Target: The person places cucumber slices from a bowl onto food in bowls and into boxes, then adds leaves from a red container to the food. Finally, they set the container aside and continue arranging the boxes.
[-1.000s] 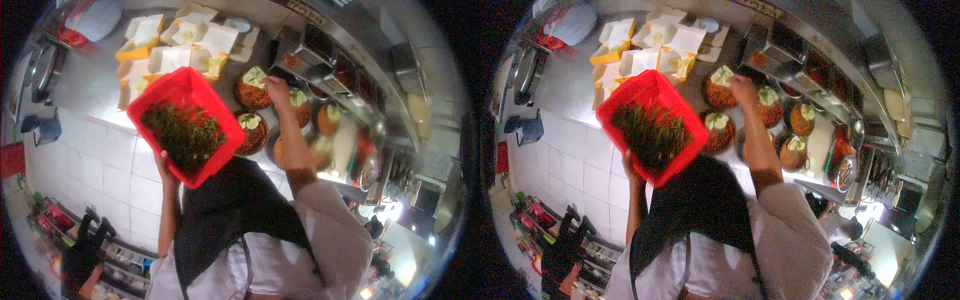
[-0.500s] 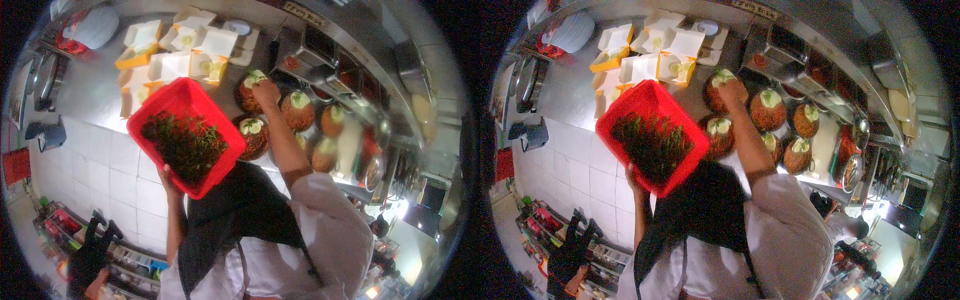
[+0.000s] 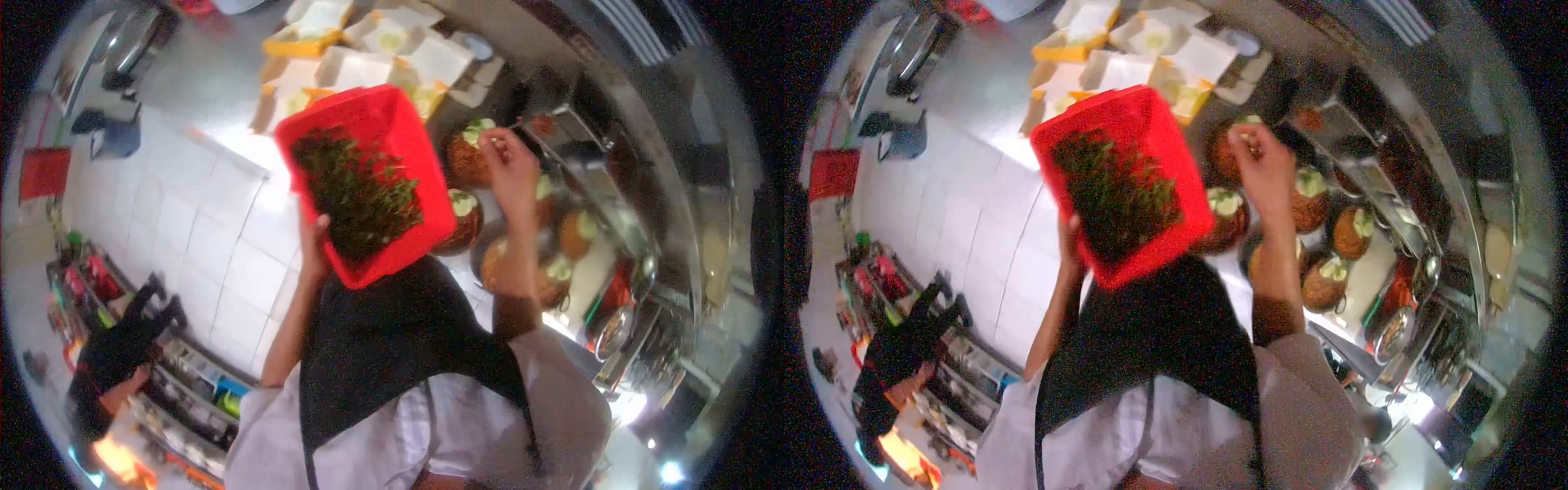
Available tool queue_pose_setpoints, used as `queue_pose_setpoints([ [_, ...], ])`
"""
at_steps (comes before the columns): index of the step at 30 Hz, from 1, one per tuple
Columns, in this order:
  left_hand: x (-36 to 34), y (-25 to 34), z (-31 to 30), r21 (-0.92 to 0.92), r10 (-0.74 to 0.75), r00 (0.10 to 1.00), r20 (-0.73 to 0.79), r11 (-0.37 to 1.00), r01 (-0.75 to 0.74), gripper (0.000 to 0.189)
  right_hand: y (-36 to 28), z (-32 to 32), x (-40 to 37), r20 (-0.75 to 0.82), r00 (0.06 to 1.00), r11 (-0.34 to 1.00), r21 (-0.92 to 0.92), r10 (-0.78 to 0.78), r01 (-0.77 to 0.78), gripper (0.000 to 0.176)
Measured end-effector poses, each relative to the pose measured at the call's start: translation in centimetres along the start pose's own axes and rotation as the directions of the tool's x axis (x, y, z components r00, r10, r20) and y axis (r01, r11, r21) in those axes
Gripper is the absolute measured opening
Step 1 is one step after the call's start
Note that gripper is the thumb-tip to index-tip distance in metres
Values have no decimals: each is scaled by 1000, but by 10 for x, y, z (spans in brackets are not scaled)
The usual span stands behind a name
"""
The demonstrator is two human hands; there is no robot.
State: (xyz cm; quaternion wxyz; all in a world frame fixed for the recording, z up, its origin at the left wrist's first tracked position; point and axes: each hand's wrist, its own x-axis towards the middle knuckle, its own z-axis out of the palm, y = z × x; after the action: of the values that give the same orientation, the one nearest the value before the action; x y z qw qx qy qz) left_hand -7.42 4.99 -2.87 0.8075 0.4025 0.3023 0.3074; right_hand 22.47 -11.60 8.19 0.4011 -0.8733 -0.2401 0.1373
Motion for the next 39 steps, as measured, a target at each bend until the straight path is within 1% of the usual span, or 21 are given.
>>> queue_pose_setpoints([
  [1,-1,2,4,10,5,1000,-22,1000,-5,103,-14,9,-9,22,1000,1000,11,-4,3,29],
  [3,1,6,16,22,22,999,33,1000,-22,97,-43,37,-25,251,929,951,213,-273,222,27],
  [5,-2,13,26,-2,-8,999,44,1000,8,102,-53,70,-27,169,820,821,-85,-546,564,30],
  [6,-3,14,29,-26,-30,998,52,999,32,108,-51,86,-25,164,822,821,-92,-545,563,30],
  [8,-7,14,30,-1,-24,998,59,1000,24,108,-41,114,-18,158,878,812,-336,-451,477,30],
  [9,-7,14,30,24,-12,998,56,1000,11,108,-36,117,-11,154,876,808,-340,-458,482,30],
  [11,-6,11,26,48,9,998,58,999,-11,107,-31,119,-7,371,888,812,-407,-270,417,23],
  [12,-7,9,24,74,24,998,61,997,-28,107,-27,116,-7,376,885,809,-408,-274,423,23],
  [14,-12,15,28,67,14,999,43,998,-17,106,-21,104,-10,269,880,878,-178,-391,444,20],
  [18,-12,7,21,23,10,998,62,1000,-11,104,-41,74,-19,225,901,926,6,-370,378,15],
  [19,-13,11,23,17,14,998,59,1000,-15,104,-47,68,-21,236,937,952,230,-257,203,15],
  [20,-15,16,26,22,14,999,46,1000,-15,104,-51,62,-22,273,952,901,434,-142,10,15],
  [21,-16,19,29,27,14,999,36,1000,-15,104,-54,57,-23,274,951,903,430,-144,13,15],
  [23,-13,10,20,59,52,998,45,997,-55,103,-55,46,-22,270,948,758,650,-171,-48,14],
  [27,-13,11,24,34,43,997,72,998,-45,102,-46,40,-18,231,960,694,718,-156,-60,17],
  [30,-7,-12,-3,45,51,997,61,998,-54,103,-31,27,-16,169,983,670,738,-70,-79,20],
  [33,-9,-9,-16,-6,13,999,40,1000,-13,102,10,17,-3,-31,994,609,792,101,-37,27],
  [34,-10,-8,-19,-24,-15,1000,18,1000,16,103,42,22,8,-49,992,614,789,114,-31,27],
  [36,-12,-4,-28,-37,16,1000,-2,999,-16,102,101,35,29,-297,954,757,631,37,167,30],
  [37,-12,-5,-30,-116,36,998,-42,992,-41,83,107,37,32,-322,945,778,608,62,156,32],
  [39,-11,-4,-39,-146,6,999,-50,989,-13,81,139,54,48,-371,928,785,584,32,206,34],
])
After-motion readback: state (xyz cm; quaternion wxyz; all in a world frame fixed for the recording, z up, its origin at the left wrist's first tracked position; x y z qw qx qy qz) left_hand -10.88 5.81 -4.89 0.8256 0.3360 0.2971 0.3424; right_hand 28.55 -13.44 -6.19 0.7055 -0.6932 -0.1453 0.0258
